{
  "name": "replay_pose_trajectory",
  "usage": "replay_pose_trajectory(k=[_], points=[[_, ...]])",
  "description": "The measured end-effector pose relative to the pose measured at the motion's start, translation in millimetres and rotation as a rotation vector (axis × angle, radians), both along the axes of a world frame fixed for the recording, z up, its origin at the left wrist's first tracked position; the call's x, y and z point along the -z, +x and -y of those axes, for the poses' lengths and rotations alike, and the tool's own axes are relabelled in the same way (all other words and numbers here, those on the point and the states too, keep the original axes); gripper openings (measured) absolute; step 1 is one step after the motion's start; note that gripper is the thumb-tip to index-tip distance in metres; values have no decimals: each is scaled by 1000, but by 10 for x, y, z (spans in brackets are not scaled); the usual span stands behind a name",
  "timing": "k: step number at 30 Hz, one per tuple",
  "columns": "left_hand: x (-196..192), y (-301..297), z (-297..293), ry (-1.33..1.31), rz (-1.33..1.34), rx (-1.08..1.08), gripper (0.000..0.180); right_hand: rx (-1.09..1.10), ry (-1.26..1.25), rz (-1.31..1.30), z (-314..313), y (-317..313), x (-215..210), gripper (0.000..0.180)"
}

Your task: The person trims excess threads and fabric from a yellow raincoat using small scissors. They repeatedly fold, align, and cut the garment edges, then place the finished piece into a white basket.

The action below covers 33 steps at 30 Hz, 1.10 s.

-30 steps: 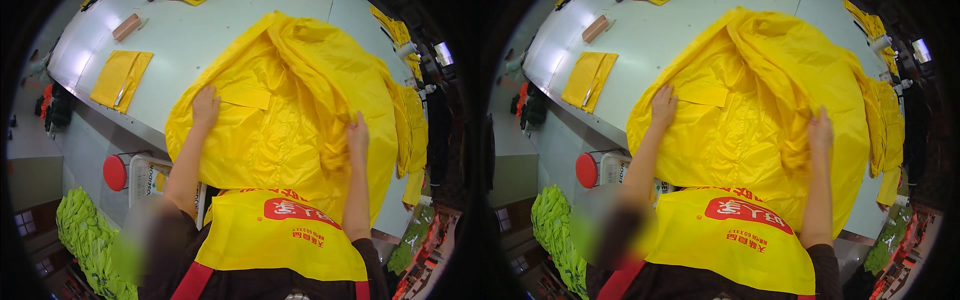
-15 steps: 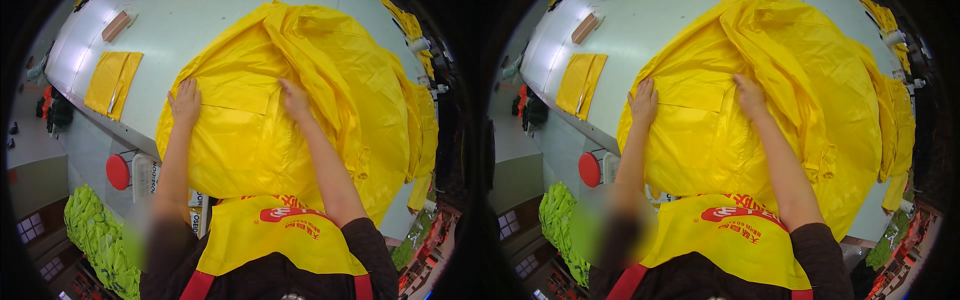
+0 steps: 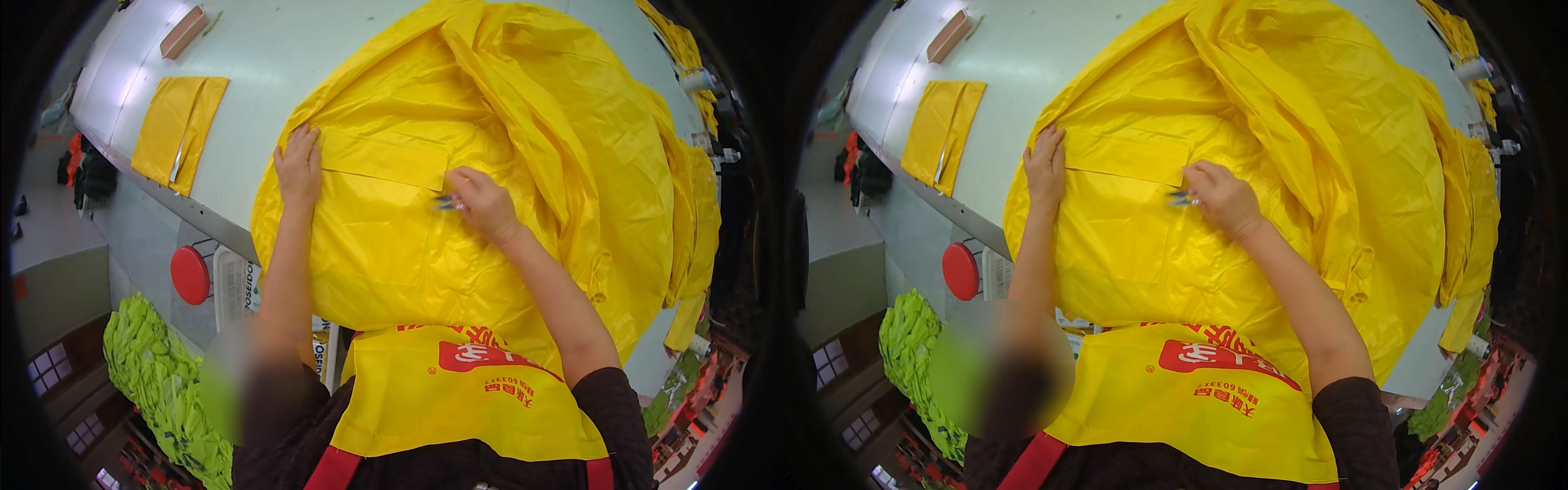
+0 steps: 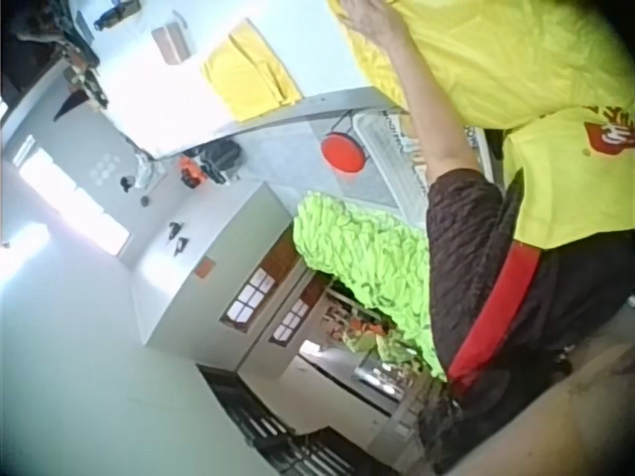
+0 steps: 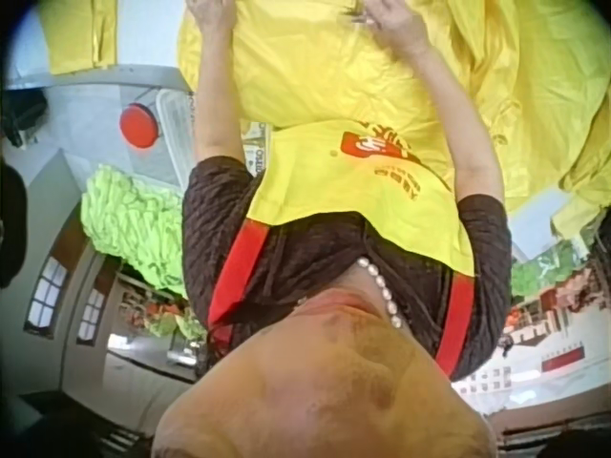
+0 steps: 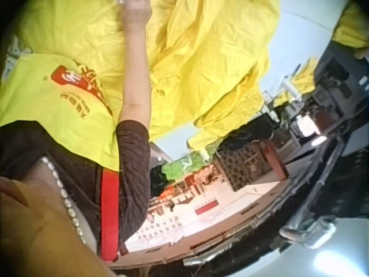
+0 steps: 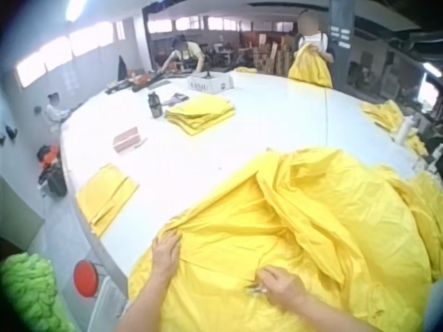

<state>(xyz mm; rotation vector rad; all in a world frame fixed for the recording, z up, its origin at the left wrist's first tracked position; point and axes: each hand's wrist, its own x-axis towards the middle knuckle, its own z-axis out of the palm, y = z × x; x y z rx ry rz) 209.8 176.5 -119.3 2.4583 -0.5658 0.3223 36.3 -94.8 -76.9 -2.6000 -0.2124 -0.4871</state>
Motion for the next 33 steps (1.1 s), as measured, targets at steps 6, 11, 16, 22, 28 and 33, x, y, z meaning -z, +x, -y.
replay_pose_trajectory(k=[6,11,16,22,28,33], points=[[-8,24,-11,-151,32,-2,19,-71,100,-31,-34,298,27,18],[-67,-5,-7,-195,6,3,15,414,592,-392,162,695,182,16],[-111,-19,-2,-191,-24,5,15,412,559,-433,230,812,264,26],[-68,-4,147,-87,41,-139,17,379,652,-432,169,782,118,25],[-46,-3,153,-204,21,-118,12,333,733,-442,217,759,96,24],[-79,-19,141,-220,8,-124,10,288,789,-437,227,730,123,23]])
